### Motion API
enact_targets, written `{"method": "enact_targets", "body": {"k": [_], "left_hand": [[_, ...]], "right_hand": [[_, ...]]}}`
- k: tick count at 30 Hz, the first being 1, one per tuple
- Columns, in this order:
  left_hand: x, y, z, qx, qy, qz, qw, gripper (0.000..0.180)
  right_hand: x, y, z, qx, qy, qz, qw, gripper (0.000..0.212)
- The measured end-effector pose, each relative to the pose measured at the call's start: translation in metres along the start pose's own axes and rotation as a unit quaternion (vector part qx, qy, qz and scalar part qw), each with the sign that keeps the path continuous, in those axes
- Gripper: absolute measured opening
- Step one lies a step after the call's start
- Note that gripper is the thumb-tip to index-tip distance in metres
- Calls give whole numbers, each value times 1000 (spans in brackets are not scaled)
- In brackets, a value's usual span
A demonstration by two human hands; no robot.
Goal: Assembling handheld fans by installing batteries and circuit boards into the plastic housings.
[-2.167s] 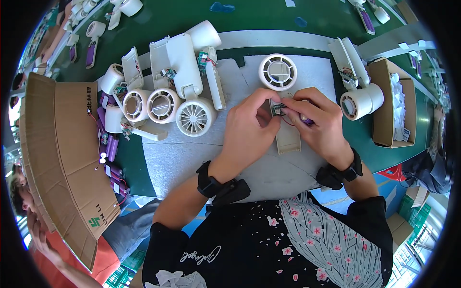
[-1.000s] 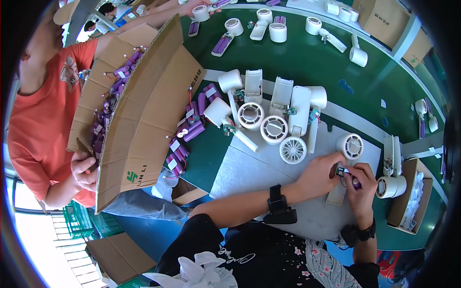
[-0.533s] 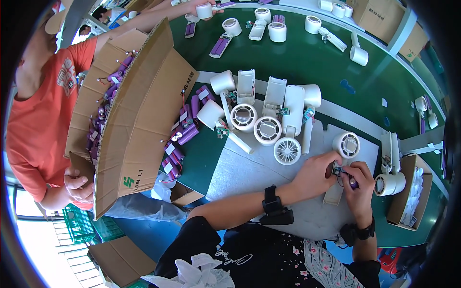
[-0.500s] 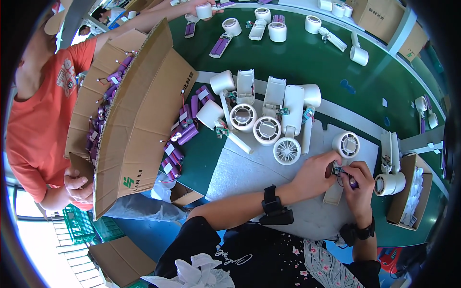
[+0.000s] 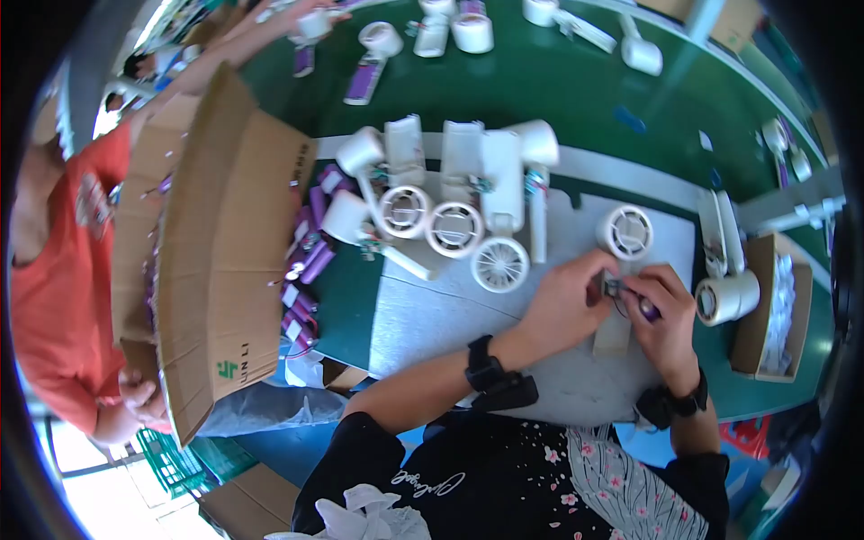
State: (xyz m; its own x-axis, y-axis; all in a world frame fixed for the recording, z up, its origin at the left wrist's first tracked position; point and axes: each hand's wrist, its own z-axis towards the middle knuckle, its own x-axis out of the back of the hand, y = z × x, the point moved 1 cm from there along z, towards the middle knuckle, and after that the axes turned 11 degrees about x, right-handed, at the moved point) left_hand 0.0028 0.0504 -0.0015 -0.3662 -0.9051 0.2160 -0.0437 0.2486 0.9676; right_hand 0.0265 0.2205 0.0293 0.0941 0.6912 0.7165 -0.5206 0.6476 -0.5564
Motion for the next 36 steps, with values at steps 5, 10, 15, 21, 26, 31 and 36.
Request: {"method": "enact_targets", "body": {"k": [5, 10, 15, 21, 26, 31, 36], "left_hand": [[8, 4, 1, 69, -11, 16, 997, 33], [6, 5, 3, 63, -13, -16, 998, 32], [8, 4, 2, 48, -29, -15, 998, 33], [8, 3, -1, 42, -28, -25, 998, 34], [6, 2, 0, 47, -27, -16, 998, 33], [8, 6, 2, 50, -23, -6, 998, 32], [12, 8, 5, 49, -33, 11, 998, 33]], "right_hand": [[-1, 3, 6, 9, -10, 47, 999, 22], [-2, 5, 4, 31, 1, 32, 999, 22], [-2, 3, 4, 30, -4, 30, 999, 22], [-2, 5, 0, 63, -15, 32, 997, 22], [-4, 6, 0, 60, -5, 29, 998, 22], [-2, 4, 4, 26, -1, 40, 999, 23], [-2, 2, 9, 23, -8, 25, 999, 22]]}}
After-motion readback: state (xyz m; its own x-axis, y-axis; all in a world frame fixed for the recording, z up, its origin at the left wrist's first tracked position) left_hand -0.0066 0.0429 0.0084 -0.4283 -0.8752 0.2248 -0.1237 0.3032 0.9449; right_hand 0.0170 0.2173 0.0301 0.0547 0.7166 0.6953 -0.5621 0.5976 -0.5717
